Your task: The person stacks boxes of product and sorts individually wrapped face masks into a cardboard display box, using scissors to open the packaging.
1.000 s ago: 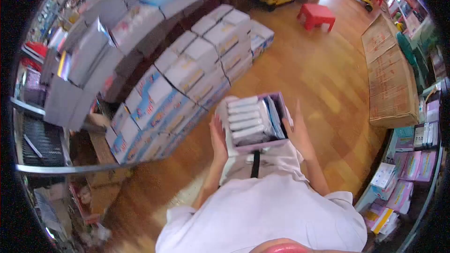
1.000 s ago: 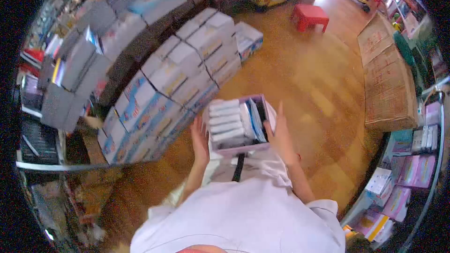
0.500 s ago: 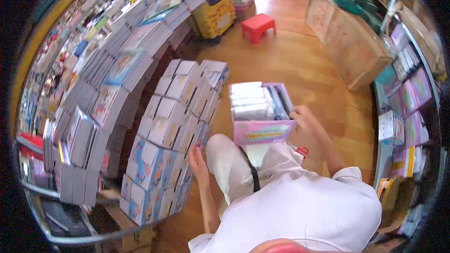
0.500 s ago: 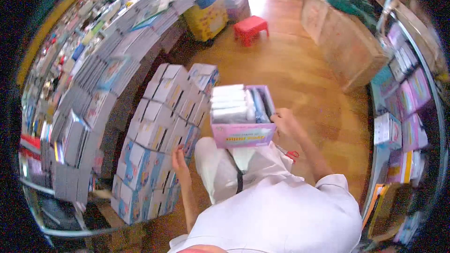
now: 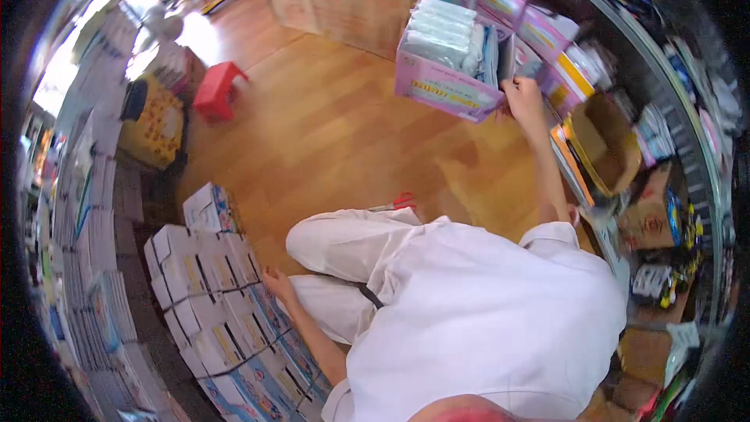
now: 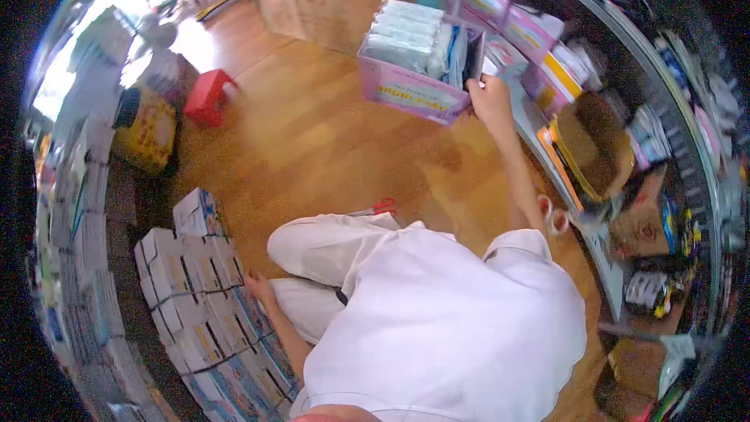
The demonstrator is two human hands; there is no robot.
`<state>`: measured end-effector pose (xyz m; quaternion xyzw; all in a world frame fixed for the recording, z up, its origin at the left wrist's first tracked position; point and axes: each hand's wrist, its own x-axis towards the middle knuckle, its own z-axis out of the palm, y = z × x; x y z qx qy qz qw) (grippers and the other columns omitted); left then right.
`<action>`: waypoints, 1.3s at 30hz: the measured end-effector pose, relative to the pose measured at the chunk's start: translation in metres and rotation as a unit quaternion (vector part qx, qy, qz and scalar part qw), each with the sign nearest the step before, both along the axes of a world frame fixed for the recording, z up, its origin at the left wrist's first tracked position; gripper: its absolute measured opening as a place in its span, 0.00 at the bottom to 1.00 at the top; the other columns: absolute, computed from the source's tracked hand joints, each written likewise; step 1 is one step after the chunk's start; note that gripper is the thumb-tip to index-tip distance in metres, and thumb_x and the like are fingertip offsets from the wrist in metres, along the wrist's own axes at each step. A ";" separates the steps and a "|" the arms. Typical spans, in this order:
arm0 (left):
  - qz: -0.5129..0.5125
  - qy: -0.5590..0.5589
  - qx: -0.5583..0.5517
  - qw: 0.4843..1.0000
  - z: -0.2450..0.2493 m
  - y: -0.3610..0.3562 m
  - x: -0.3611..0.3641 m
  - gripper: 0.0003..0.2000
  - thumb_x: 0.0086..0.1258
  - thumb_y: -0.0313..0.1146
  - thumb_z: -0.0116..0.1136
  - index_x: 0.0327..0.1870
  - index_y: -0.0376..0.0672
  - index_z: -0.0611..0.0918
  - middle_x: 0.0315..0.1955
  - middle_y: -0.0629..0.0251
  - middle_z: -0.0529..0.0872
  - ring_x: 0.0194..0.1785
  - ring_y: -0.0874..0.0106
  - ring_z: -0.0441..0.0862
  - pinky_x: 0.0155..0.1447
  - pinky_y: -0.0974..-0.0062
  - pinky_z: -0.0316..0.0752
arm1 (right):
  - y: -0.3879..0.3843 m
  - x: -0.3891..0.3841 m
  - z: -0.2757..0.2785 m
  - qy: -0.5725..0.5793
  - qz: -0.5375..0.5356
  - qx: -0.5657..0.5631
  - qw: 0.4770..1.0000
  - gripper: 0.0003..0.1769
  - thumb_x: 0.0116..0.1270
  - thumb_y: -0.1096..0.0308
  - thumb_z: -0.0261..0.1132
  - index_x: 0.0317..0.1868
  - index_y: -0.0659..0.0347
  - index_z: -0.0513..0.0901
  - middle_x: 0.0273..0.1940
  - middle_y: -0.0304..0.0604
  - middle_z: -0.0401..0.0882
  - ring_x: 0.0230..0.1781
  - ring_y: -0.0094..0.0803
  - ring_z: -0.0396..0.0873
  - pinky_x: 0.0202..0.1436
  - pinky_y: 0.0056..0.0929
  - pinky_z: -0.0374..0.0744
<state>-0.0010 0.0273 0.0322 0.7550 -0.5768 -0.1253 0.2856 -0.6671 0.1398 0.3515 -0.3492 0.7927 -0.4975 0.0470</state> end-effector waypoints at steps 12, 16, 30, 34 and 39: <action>0.029 -0.056 0.030 0.998 0.024 0.013 -0.020 0.13 0.68 0.32 0.53 0.39 0.27 0.81 0.33 0.41 0.84 0.38 0.46 0.81 0.44 0.58 0.75 | 0.092 -0.072 -0.113 -0.084 -0.234 0.071 0.966 0.20 0.64 0.64 0.58 0.28 0.80 0.79 0.19 0.59 0.80 0.16 0.48 0.83 0.23 0.40 0.81; 0.022 -0.056 -0.001 0.998 0.043 0.020 -0.037 0.12 0.67 0.30 0.53 0.38 0.27 0.80 0.33 0.40 0.83 0.39 0.46 0.81 0.45 0.57 0.74 | 0.113 -0.115 -0.150 -0.072 -0.287 0.106 0.949 0.21 0.66 0.64 0.58 0.33 0.81 0.79 0.23 0.61 0.82 0.19 0.48 0.84 0.25 0.41 0.82; 0.019 -0.028 0.009 0.999 0.035 0.020 -0.028 0.12 0.68 0.30 0.53 0.39 0.25 0.80 0.34 0.40 0.84 0.38 0.47 0.81 0.44 0.58 0.75 | 0.054 -0.142 -0.143 0.096 -0.384 0.169 0.903 0.23 0.67 0.62 0.56 0.31 0.80 0.82 0.30 0.69 0.82 0.34 0.60 0.84 0.45 0.51 0.82; 0.011 -0.029 0.004 1.000 0.038 0.020 -0.031 0.13 0.69 0.30 0.53 0.38 0.24 0.80 0.33 0.40 0.83 0.37 0.47 0.81 0.43 0.58 0.75 | 0.058 -0.156 -0.154 0.077 -0.390 0.161 0.903 0.22 0.67 0.63 0.56 0.32 0.80 0.82 0.31 0.69 0.82 0.35 0.59 0.84 0.41 0.51 0.83; 0.004 -0.027 0.010 1.000 0.036 0.019 -0.027 0.12 0.68 0.30 0.53 0.37 0.24 0.80 0.32 0.40 0.83 0.36 0.47 0.81 0.42 0.59 0.76 | 0.071 -0.190 -0.169 -0.013 -0.412 0.187 0.892 0.21 0.68 0.63 0.57 0.34 0.78 0.82 0.32 0.66 0.83 0.33 0.55 0.85 0.37 0.48 0.85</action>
